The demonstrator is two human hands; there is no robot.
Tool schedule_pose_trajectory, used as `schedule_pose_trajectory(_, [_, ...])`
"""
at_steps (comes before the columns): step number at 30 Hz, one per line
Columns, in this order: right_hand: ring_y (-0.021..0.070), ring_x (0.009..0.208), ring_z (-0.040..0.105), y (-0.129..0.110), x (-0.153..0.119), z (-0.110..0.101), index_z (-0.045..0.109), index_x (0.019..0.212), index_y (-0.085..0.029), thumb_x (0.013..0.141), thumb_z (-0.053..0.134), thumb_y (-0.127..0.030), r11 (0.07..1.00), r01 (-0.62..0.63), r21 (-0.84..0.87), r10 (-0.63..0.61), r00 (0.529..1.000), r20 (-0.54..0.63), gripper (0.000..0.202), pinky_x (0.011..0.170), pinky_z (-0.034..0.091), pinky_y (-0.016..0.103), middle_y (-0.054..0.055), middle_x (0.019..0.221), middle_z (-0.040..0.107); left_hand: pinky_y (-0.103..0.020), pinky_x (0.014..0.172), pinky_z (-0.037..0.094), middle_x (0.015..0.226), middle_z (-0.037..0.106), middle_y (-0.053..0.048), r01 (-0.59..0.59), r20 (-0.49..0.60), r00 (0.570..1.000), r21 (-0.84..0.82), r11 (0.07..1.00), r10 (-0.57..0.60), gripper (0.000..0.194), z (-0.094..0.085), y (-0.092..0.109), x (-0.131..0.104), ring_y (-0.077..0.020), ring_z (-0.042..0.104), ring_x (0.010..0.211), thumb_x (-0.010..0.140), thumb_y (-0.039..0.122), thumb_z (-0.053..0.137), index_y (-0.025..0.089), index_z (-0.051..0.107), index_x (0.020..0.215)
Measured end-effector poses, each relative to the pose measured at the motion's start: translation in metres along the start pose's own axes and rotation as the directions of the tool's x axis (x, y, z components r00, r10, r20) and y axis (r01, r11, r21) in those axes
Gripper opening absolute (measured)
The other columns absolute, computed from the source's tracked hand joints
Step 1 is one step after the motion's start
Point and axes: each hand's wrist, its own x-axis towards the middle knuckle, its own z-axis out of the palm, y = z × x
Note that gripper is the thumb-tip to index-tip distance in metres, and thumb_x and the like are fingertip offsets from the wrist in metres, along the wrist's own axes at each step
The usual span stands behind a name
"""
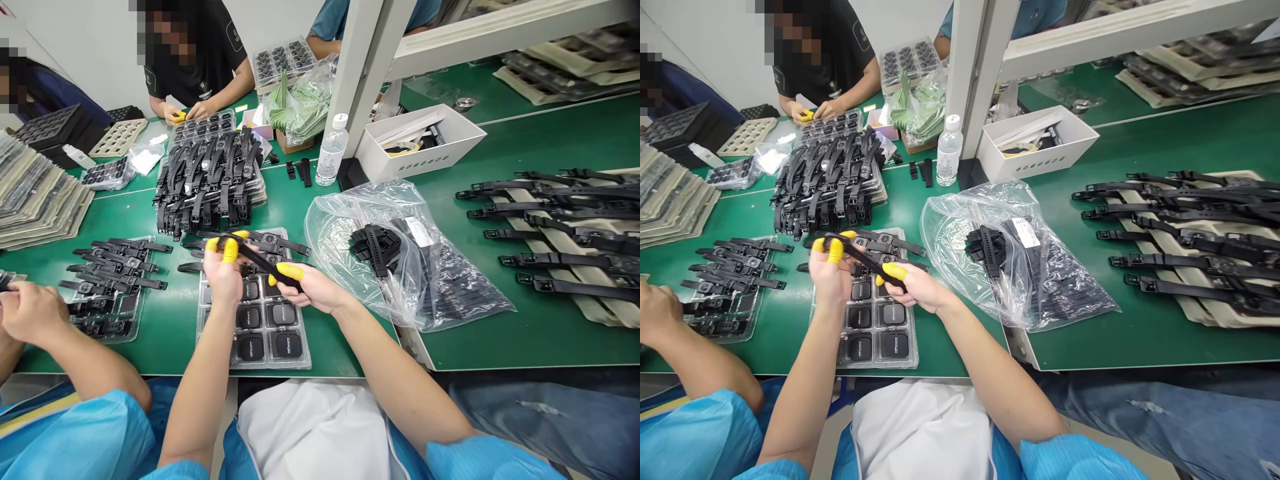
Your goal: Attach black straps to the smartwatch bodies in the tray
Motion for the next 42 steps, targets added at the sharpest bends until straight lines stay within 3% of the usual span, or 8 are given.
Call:
schedule_pose_trajectory(4, [0.0050,0.040,0.027,-0.003,0.000,-0.007,0.058,0.093,-0.020,0.091,0.070,-0.052,0.985,0.051,-0.164,-0.074,0.988,-0.135,0.034,0.038,0.019,0.018,-0.010,0.056,0.046,-0.024,0.055,0.059,0.113,0.081,-0.012,0.026,-0.188,0.982,-0.054,0.998,-0.036,0.048,-0.011,0.006,0.016,-0.0152,0.075,0.064,0.084,0.055,0.082,0.022,0.051,0.100])
schedule_pose_trajectory(9, [0.0070,0.039,0.041,-0.001,0.004,-0.004,0.052,0.100,-0.023,0.084,0.078,-0.052,0.945,0.264,-0.191,-0.309,0.914,-0.264,0.042,0.039,0.030,0.020,-0.007,0.063,0.063,-0.025,0.052,0.059,0.123,0.078,-0.014,0.213,0.199,0.950,0.147,0.966,-0.240,0.042,0.002,-0.009,0.001,-0.0218,0.080,0.079,0.087,0.044,0.078,0.020,0.065,0.120])
schedule_pose_trajectory(11, [0.0059,0.037,0.037,0.000,0.005,0.000,0.052,0.099,-0.023,0.083,0.078,-0.053,0.955,0.257,-0.145,-0.285,0.929,-0.235,0.043,0.037,0.026,0.019,-0.008,0.062,0.062,-0.033,0.073,0.067,0.125,0.078,-0.013,0.089,0.358,0.914,0.277,0.957,-0.189,0.036,0.007,-0.016,-0.008,-0.0247,0.079,0.100,0.092,0.033,0.070,0.020,0.068,0.125])
schedule_pose_trajectory(14, [0.0047,0.036,0.031,0.003,0.005,0.004,0.053,0.094,-0.022,0.081,0.079,-0.049,0.971,0.215,-0.108,-0.235,0.946,-0.224,0.040,0.036,0.020,0.018,-0.008,0.057,0.059,-0.044,0.108,0.058,0.130,0.075,-0.011,-0.229,0.535,0.844,0.397,0.889,-0.022,0.040,0.006,-0.020,-0.012,-0.0245,0.070,0.124,0.089,0.014,0.057,0.020,0.071,0.126])
schedule_pose_trajectory(18, [0.0047,0.037,0.028,0.002,0.004,0.003,0.053,0.086,-0.022,0.078,0.079,-0.043,0.981,0.182,-0.065,-0.191,0.966,-0.174,0.034,0.036,0.018,0.017,-0.008,0.051,0.056,-0.045,0.112,0.055,0.132,0.071,-0.010,-0.480,0.681,0.728,0.432,0.763,0.072,0.057,-0.003,-0.019,-0.007,-0.0233,0.066,0.127,0.082,0.004,0.048,0.022,0.071,0.130])
schedule_pose_trajectory(29, [0.0053,0.037,0.025,0.002,0.008,0.001,0.052,0.082,-0.023,0.077,0.078,-0.039,0.959,0.236,0.158,-0.203,0.959,-0.198,0.031,0.035,0.019,0.017,-0.010,0.048,0.048,-0.043,0.112,0.054,0.135,0.068,-0.012,-0.529,0.683,0.722,0.442,0.725,0.110,0.053,0.000,-0.021,-0.012,-0.0231,0.064,0.128,0.093,0.006,0.044,0.021,0.062,0.141])
schedule_pose_trajectory(35, [0.0054,0.039,0.025,0.002,0.007,-0.003,0.051,0.080,-0.023,0.076,0.081,-0.038,0.962,0.227,0.149,-0.187,0.953,-0.240,0.033,0.036,0.017,0.016,-0.010,0.048,0.045,-0.046,0.115,0.052,0.144,0.058,-0.013,-0.466,0.722,0.691,0.485,0.740,-0.037,0.047,-0.004,-0.014,-0.014,-0.0258,0.059,0.133,0.108,0.028,0.039,0.023,0.052,0.153])
schedule_pose_trajectory(42, [0.0044,0.039,0.019,0.003,0.008,-0.004,0.049,0.078,-0.024,0.077,0.076,-0.034,0.988,0.148,0.053,-0.127,0.948,-0.292,0.029,0.037,0.013,0.016,-0.013,0.047,0.035,-0.045,0.112,0.054,0.133,0.059,-0.016,-0.615,0.763,0.646,0.525,0.589,-0.004,0.043,-0.004,-0.019,-0.013,-0.0271,0.060,0.129,0.105,0.022,0.045,0.016,0.056,0.146])
